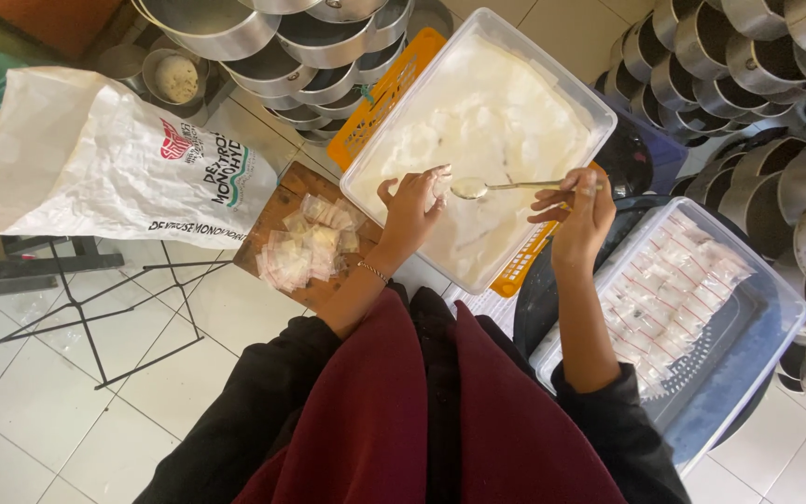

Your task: The person places white square items into small plastic bags by hand and using a spoon, and then arranges the filled bags into a larger container.

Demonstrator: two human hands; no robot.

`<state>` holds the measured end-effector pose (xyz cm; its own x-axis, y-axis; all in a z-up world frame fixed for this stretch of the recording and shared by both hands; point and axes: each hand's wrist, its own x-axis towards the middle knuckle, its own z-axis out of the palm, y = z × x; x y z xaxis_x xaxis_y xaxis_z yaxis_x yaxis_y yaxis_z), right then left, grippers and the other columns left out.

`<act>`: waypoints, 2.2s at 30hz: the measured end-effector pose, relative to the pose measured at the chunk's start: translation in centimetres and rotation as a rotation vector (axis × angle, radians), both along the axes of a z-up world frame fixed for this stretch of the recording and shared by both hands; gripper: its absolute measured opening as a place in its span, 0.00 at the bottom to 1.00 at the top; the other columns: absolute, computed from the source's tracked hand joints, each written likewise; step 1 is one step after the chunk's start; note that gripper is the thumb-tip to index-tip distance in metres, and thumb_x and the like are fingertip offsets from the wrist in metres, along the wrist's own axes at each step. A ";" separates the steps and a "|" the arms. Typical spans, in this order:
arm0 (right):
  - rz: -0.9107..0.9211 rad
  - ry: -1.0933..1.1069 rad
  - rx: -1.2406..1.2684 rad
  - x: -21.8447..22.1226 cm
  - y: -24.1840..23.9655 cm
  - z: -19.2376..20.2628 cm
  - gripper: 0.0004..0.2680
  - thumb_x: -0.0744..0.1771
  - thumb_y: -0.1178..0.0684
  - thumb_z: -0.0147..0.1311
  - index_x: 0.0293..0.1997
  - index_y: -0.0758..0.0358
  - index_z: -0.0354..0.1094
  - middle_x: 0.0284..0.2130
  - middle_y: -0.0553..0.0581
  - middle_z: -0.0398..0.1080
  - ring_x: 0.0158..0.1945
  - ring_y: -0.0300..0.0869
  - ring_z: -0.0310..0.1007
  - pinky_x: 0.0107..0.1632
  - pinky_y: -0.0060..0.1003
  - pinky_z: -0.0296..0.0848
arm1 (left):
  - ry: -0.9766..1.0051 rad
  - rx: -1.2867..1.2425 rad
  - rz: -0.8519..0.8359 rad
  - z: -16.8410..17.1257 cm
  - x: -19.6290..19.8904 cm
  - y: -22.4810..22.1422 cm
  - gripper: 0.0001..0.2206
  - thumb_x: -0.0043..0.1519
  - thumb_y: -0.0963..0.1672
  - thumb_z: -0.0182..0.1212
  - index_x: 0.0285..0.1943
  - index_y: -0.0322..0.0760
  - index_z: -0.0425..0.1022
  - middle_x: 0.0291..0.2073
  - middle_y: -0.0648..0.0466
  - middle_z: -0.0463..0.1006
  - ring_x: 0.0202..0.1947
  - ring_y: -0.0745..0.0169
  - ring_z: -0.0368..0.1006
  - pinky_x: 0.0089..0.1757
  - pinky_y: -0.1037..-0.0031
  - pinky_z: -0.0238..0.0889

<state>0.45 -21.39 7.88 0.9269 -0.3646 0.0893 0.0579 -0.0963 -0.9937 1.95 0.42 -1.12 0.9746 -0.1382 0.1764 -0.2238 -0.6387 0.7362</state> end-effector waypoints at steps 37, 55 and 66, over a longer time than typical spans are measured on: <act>0.186 -0.277 -1.345 -10.1 1.3 -8.1 0.08 0.67 0.43 0.55 0.49 0.43 0.75 0.41 0.49 0.67 0.43 0.46 0.71 0.41 0.40 0.70 | -0.076 -0.186 -0.046 0.3 0.2 1.1 0.17 0.53 0.46 0.69 0.50 0.42 0.73 0.36 0.56 0.82 0.41 0.58 0.80 0.50 0.55 0.54; -0.027 0.266 -0.282 -6.0 5.1 -6.3 0.05 0.66 0.49 0.66 0.43 0.51 0.78 0.36 0.51 0.79 0.39 0.37 0.77 0.39 0.28 0.71 | -0.181 -0.196 -0.305 3.4 -1.8 0.5 0.15 0.54 0.42 0.70 0.48 0.39 0.74 0.30 0.50 0.81 0.37 0.50 0.81 0.44 0.61 0.69; -0.015 0.213 -0.163 -5.6 6.1 -8.4 0.07 0.67 0.49 0.65 0.46 0.56 0.77 0.36 0.51 0.77 0.41 0.35 0.73 0.39 0.26 0.72 | 0.240 -0.425 -0.159 0.8 -2.4 1.1 0.08 0.62 0.46 0.64 0.47 0.41 0.79 0.39 0.48 0.83 0.50 0.45 0.79 0.57 0.55 0.62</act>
<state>-5.15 -15.34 -0.51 0.9256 -0.3754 -0.0484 -0.1537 -0.2557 -0.9545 -0.42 1.50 -0.30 0.9673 -0.2527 0.0229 -0.0866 -0.2440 0.9659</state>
